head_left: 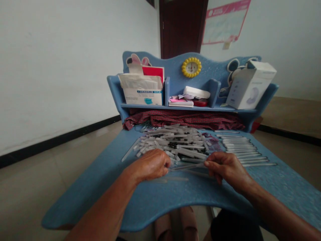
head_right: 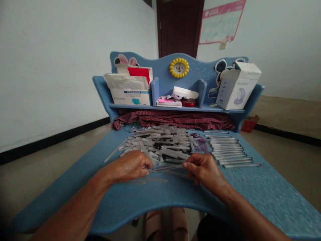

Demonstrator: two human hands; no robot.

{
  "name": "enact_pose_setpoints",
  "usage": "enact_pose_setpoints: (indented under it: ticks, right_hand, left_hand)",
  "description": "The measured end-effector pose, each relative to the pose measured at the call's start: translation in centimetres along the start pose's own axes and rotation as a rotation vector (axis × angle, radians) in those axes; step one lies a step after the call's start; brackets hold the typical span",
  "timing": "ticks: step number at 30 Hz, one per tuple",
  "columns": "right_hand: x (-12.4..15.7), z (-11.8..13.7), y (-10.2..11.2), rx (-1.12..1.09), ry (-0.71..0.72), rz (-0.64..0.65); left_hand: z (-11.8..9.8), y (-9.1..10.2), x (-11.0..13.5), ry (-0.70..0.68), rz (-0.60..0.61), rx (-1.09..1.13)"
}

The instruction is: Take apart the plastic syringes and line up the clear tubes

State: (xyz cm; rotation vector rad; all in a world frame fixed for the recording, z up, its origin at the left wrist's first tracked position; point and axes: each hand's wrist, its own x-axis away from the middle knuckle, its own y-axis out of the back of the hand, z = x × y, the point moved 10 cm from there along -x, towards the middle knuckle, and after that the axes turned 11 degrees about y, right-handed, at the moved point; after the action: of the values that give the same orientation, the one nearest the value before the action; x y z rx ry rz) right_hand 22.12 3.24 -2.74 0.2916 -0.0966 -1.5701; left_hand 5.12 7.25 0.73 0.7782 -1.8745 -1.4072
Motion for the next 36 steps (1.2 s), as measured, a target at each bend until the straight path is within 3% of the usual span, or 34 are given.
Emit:
enact_pose_setpoints:
  ticks: [10, 17, 20, 26, 32, 36]
  right_hand:
    - [0.5, -0.2, -0.1, -0.046, -0.001, -0.090]
    - [0.6, 0.5, 0.6, -0.104, 0.053, -0.129]
    - [0.7, 1.4, 1.2, -0.125, 0.083, -0.121]
    - [0.9, 2.5, 1.8, -0.140, 0.097, -0.060]
    - [1.1, 1.7, 0.0, -0.152, 0.074, 0.117]
    - [1.3, 1.9, -1.2, -0.074, 0.111, 0.134]
  left_hand:
    - [-0.3, -0.2, -0.1, -0.027, -0.030, -0.051]
    - [-0.8, 1.4, 0.0, -0.112, -0.134, 0.058]
    - [-0.6, 2.3, 0.1, -0.143, -0.195, 0.190]
    - [0.8, 2.4, -0.1, -0.020, -0.085, 0.650]
    - [2.7, 3.7, 0.0, 0.076, -0.240, 1.072]
    - [3.4, 3.6, -0.1, 0.132, -0.328, 1.154]
